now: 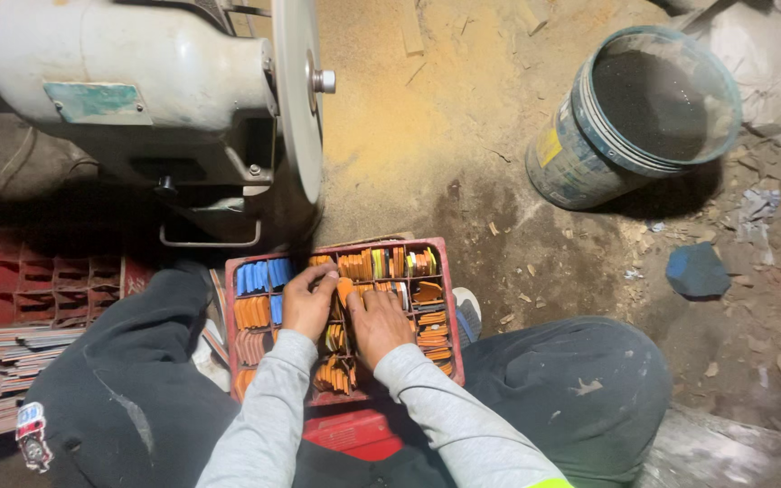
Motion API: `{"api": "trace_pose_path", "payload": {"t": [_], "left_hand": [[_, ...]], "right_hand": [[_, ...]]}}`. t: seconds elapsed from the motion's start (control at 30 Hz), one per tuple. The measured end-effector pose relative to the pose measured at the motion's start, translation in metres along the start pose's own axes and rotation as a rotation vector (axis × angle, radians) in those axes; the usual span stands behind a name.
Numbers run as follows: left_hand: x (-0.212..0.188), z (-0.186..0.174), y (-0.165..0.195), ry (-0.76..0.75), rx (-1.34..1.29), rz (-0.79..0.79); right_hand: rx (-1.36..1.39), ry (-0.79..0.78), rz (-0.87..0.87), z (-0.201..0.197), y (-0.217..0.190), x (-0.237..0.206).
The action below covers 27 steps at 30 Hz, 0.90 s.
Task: The person sits on the floor at a disc sander and sands the edges of small leather pieces one at a time, holding each piece against the spinning disc, then places the sanded piece into a compartmented tray and picks the next piece.
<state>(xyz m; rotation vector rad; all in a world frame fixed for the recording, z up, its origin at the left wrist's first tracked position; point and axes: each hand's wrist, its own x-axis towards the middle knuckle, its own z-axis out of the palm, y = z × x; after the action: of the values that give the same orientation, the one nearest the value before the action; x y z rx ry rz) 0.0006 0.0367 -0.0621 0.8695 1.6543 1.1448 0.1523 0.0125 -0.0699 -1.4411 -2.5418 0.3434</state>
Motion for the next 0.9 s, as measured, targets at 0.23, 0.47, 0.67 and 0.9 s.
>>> {"api": "trace_pose_path", "payload": {"t": [0.23, 0.47, 0.67, 0.9], "left_hand": [[-0.011, 0.005, 0.020, 0.172, 0.339, 0.240], [-0.039, 0.072, 0.023, -0.297, 0.709, 0.706], [-0.028, 0.118, 0.013, -0.437, 1.072, 0.743], [-0.022, 0.125, 0.012, -0.406, 1.178, 0.718]], "right_hand": [[0.346, 0.062, 0.113, -0.085, 0.018, 0.026], [0.352, 0.327, 0.275, -0.201, 0.115, 0.026], [0.374, 0.227, 0.298, -0.181, 0.118, 0.014], [0.406, 0.184, 0.205, -0.165, 0.116, 0.009]]}}
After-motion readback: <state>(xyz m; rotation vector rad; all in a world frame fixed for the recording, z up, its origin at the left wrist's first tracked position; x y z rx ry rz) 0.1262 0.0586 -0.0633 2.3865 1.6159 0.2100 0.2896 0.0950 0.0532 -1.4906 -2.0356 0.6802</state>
